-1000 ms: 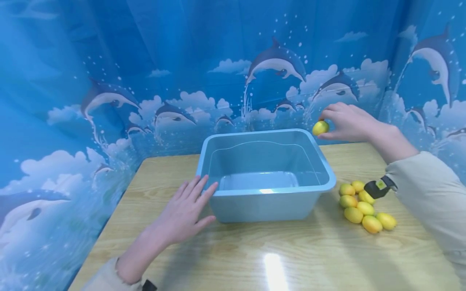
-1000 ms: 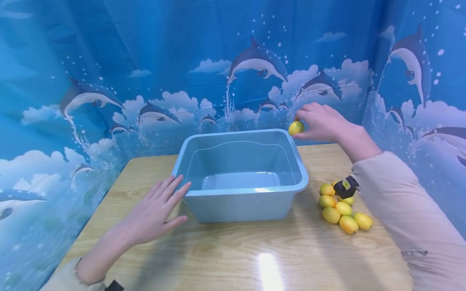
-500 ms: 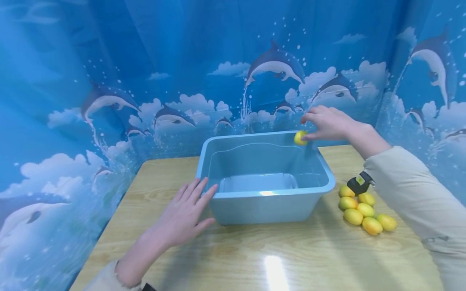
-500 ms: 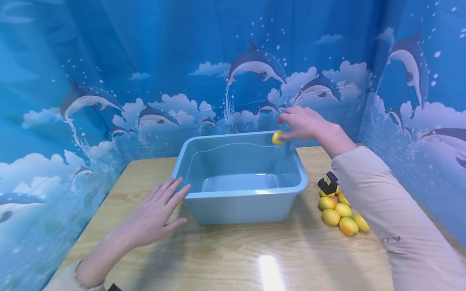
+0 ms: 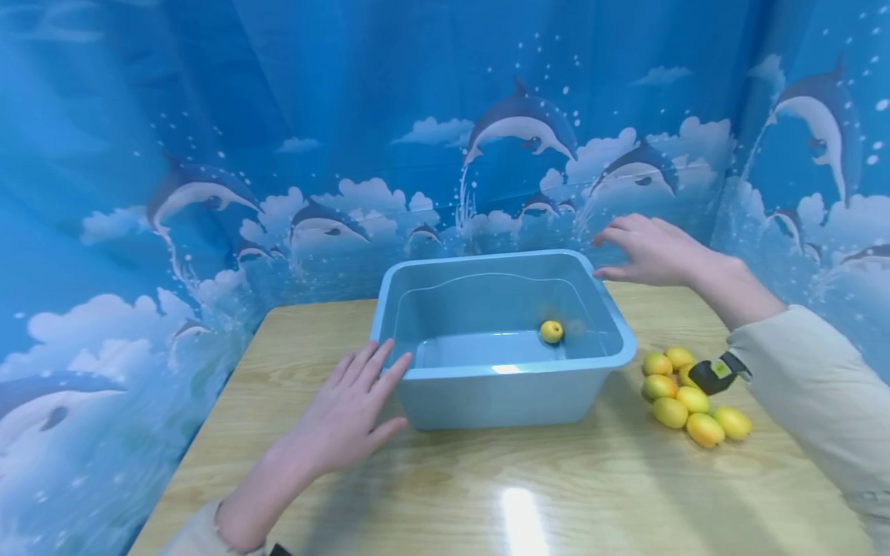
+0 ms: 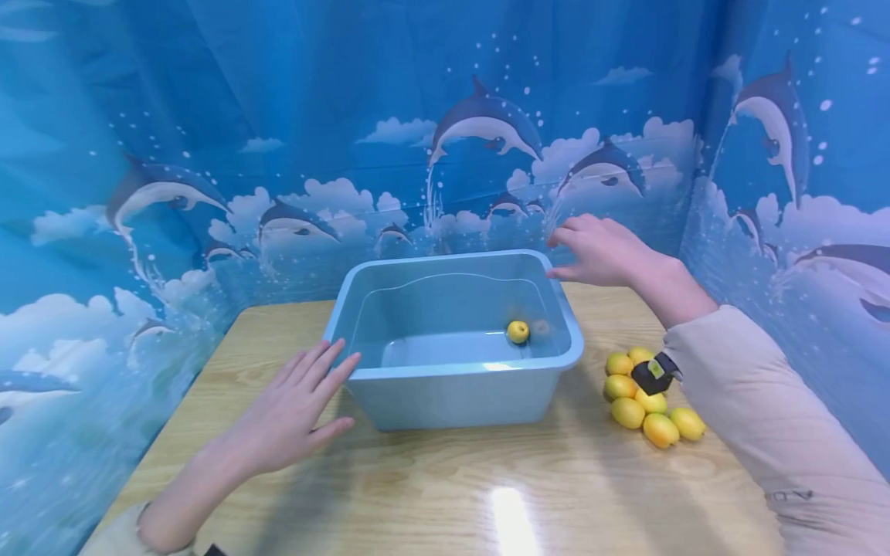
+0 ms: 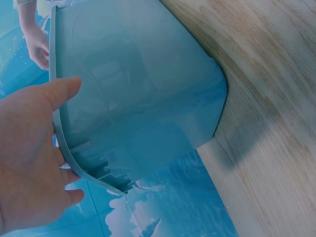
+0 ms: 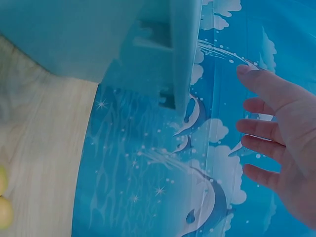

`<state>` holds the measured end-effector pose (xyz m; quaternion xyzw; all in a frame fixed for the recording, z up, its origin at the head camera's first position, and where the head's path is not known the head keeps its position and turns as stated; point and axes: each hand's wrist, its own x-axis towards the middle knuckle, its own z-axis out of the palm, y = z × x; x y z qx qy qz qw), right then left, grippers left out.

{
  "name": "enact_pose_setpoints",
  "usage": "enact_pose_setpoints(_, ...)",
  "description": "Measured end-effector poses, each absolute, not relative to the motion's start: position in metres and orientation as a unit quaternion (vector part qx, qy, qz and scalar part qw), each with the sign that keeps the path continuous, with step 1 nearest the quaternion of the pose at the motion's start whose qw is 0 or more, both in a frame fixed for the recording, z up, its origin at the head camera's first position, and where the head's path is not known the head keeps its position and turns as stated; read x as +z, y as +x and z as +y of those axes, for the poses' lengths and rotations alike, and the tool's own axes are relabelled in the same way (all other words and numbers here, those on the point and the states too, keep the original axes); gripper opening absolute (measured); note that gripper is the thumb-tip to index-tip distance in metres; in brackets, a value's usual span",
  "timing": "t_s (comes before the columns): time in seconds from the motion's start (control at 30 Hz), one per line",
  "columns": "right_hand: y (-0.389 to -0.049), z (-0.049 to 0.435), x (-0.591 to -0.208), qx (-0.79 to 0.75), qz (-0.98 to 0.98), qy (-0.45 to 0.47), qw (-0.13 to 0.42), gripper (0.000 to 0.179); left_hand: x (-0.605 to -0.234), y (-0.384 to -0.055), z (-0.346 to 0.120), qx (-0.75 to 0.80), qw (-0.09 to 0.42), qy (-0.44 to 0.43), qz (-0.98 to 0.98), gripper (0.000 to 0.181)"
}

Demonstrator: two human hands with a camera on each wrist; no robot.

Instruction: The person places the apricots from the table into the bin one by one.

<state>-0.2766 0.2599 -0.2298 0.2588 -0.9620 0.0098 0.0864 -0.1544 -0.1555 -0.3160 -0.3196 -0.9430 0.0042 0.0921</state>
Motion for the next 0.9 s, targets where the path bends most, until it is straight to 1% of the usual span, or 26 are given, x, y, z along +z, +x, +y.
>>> enact_pose_setpoints(0.27,-0.252,0.287,-0.247,0.005,-0.955,0.271,0.124,0.037,-0.316,-0.155,-0.154,0.007,0.09,-0.32,-0.943,0.077)
enact_pose_setpoints(0.6,-0.228,0.325,-0.287,0.004,-0.943,0.278,0.185,0.033,-0.316,-0.154,-0.154,0.0,0.084,-0.318,-0.944,0.077)
enact_pose_setpoints(0.8,-0.219,0.351,-0.312,0.007,-0.94,0.277,0.2,0.035,-0.316,-0.154,-0.154,-0.001,0.088,-0.316,-0.945,0.077)
enact_pose_setpoints(0.9,-0.216,0.363,-0.324,0.008,-0.941,0.273,0.198,0.038,-0.316,-0.153,-0.154,-0.003,0.092,-0.316,-0.944,0.077)
